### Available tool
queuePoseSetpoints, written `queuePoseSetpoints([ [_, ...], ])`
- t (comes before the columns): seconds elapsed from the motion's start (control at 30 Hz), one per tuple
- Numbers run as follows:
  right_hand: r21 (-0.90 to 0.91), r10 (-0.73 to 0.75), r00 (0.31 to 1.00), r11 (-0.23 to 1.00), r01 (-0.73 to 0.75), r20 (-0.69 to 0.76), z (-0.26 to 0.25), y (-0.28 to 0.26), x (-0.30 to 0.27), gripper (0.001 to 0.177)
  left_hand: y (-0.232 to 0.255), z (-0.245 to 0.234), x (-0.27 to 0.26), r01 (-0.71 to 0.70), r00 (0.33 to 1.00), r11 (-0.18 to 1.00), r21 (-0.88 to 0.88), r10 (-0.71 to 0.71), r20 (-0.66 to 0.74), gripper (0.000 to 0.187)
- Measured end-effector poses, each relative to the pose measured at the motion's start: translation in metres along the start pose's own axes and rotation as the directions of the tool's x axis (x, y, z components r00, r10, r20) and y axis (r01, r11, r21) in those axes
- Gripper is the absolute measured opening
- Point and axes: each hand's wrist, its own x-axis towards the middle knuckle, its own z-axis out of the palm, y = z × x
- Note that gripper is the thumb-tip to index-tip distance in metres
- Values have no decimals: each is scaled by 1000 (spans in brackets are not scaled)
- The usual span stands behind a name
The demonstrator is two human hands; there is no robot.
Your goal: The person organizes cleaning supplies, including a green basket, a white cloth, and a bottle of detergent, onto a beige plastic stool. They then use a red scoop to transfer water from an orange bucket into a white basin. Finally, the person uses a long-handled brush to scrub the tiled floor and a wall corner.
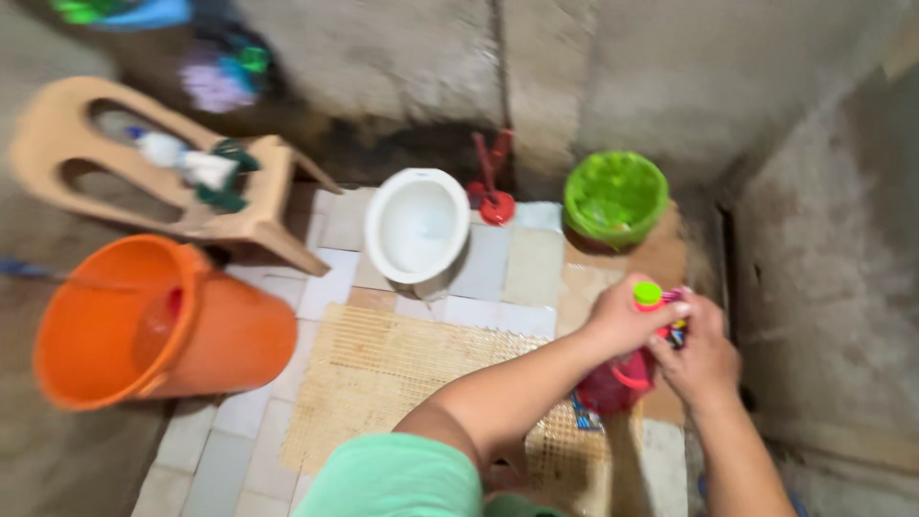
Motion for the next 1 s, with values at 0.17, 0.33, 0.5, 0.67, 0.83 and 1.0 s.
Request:
queuePoseSetpoints([
  [0.17,0,-17,999,1000,17,-31,-29,-42,17,79,43,-20,-4,-80,990,997,-10,78,-117,42],
  [0.33,-69,22,999,997,-20,28,-44,-73,8,80,76,-17,-19,-336,905,906,259,387,-178,38],
  [0.5,182,-16,999,983,10,32,-76,-99,-5,68,101,-26,-61,-431,850,902,26,416,-324,53],
  [0.67,-5,178,947,983,-183,266,-88,-113,-11,58,115,-11,-88,-292,788,946,139,321,-525,42],
  [0.83,177,-108,977,981,76,182,-82,-117,-18,79,99,-33,-82,-381,801,910,164,413,-433,27],
  [1.0,429,-328,923,876,218,202,-74,-144,-17,67,88,-89,-90,-352,919,866,-356,391,43,18],
])
